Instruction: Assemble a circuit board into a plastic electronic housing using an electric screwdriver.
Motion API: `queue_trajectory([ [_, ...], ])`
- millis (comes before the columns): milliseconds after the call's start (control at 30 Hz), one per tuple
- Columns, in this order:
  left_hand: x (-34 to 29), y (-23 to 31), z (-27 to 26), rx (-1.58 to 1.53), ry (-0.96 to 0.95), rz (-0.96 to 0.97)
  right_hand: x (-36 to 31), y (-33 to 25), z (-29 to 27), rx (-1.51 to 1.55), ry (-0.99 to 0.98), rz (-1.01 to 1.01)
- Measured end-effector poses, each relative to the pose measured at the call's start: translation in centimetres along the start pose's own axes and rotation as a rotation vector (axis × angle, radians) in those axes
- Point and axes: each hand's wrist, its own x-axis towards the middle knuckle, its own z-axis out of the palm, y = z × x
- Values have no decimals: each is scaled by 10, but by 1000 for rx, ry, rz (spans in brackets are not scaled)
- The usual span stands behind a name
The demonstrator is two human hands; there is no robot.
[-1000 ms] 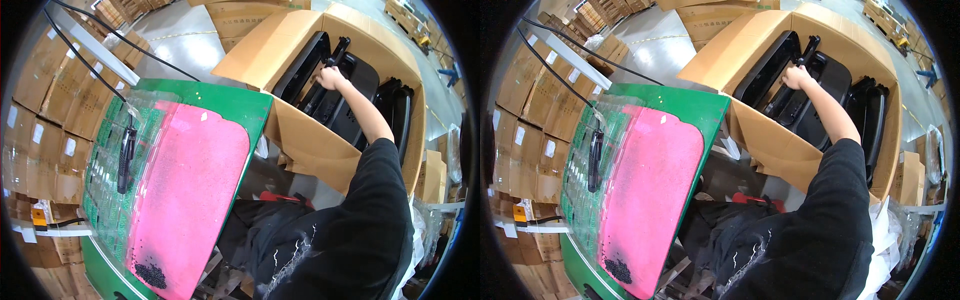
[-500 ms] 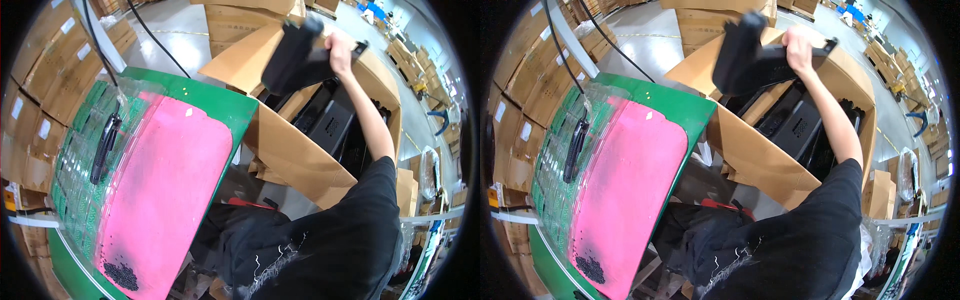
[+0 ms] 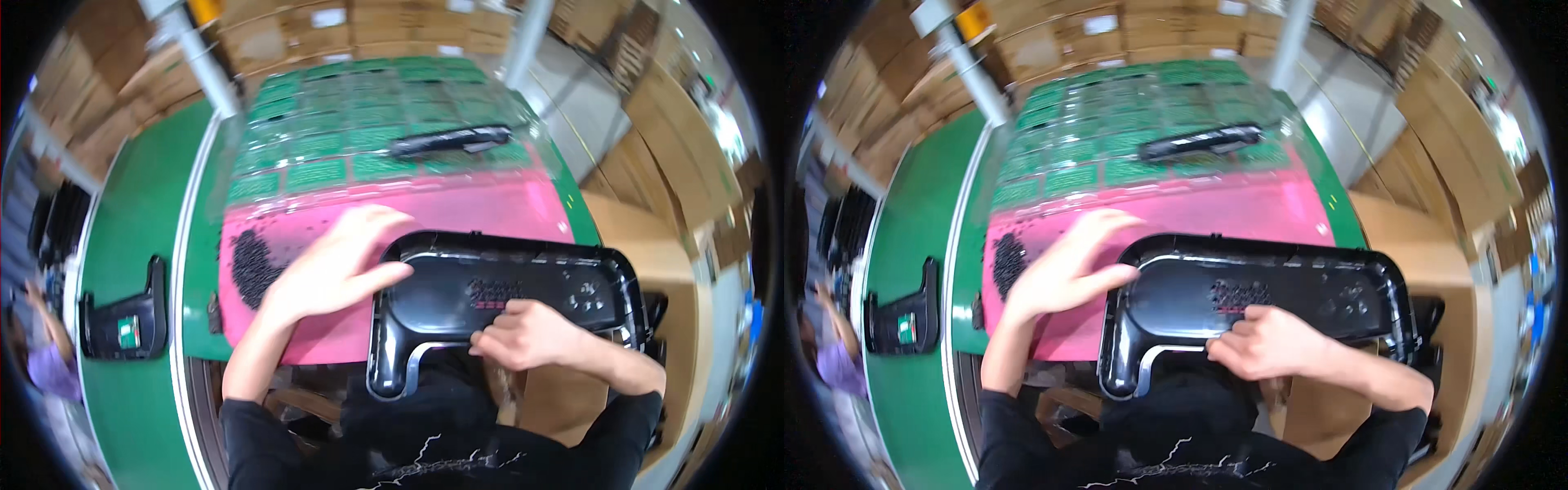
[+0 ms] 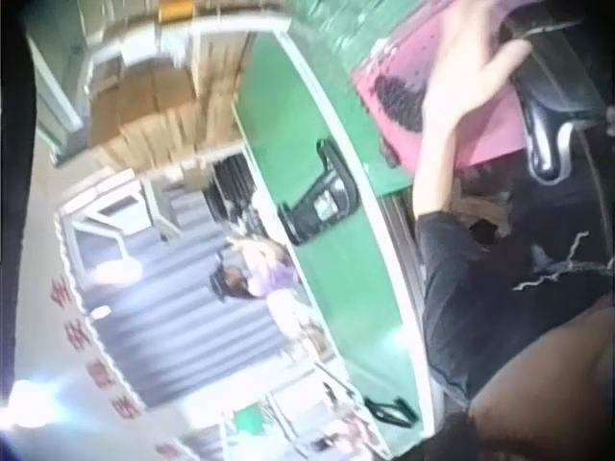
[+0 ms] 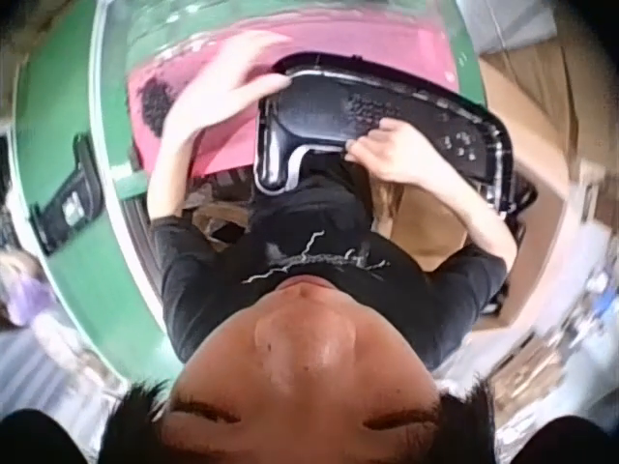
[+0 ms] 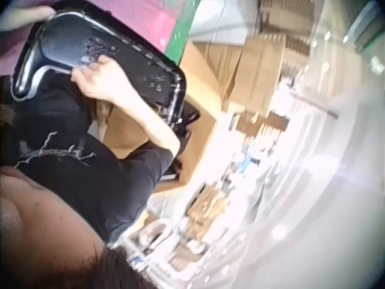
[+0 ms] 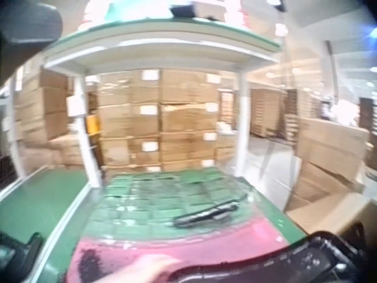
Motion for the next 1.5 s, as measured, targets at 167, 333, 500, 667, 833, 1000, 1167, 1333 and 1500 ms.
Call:
queue_trajectory([
  [167,1,-39,39,190,-57,-100,75,25,11,201,87,-227],
  [333,-6,-43,37,238,65,-118,165,121,10,-44,277,73],
  [500,-11,-54,32,173,252,-148,191,283,52,-189,76,676],
  [667,-3,-44,33,184,261,-198,151,420,89,-291,-171,900],
  [833,-1,-50,42,172,290,-134,124,507,116,-251,-83,700],
  [1000,-9,-49,38,115,323,-66,150,526,130,-51,-264,791],
  [1167,-7,-47,34,147,175,-128,180,488,134,-132,-329,851],
  [1333,-9,-46,36,167,100,-126,181,494,138,-169,-271,848],
  [1500,-7,-41,30,197,40,-115,183,495,137,-117,-294,852],
])
